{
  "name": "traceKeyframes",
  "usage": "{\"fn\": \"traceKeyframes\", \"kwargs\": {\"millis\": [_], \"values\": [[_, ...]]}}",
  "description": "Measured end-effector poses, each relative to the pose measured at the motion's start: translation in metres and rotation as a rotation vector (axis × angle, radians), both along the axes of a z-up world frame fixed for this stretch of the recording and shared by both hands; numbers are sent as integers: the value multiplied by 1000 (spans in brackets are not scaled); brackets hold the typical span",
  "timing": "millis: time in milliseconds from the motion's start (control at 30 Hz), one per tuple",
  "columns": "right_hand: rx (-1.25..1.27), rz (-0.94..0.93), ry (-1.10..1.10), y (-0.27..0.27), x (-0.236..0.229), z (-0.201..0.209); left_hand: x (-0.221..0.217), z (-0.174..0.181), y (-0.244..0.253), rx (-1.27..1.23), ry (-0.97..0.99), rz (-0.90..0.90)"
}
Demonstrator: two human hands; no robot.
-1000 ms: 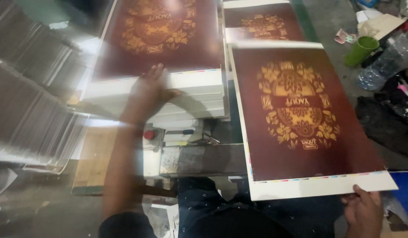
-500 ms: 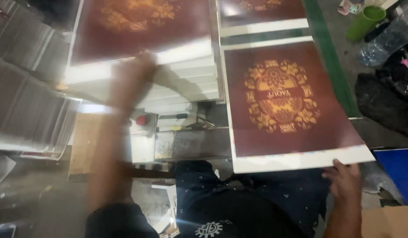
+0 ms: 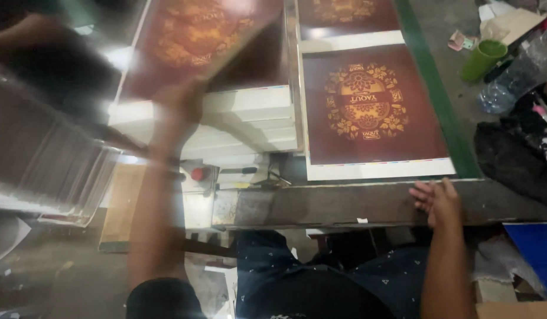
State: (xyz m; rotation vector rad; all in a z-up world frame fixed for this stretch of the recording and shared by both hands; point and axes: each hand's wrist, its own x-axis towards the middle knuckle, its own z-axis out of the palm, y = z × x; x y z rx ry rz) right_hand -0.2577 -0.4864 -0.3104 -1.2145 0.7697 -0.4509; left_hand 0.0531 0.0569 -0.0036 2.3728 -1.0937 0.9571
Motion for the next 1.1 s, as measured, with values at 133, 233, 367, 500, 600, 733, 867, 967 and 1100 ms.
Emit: {"fn": "traceKeyframes", "kwargs": {"millis": [133,233,367,500,600,733,867,967,1100], "values": [[4,-4,-3,50,-15,-7,-32,6,-39,-119,-156,-23],[2,119,21,104,1,43,-91,2,-91,-204,-331,-267],[14,434,-252,169,23,157,-163,-26,-145,44,-153,-327],[217,427,-594,187,32,195,-208,-23,-165,185,-182,-335],[164,284,-630,175,21,190,-210,2,-137,60,-96,-447],[114,191,-583,124,-18,129,-146,24,-85,76,13,-290],[198,116,-568,73,-73,73,-52,19,-36,187,182,-37],[248,100,-584,39,-122,30,-1,3,-10,219,-122,-105],[238,11,-558,29,-163,5,15,15,-3,409,69,71]]}}
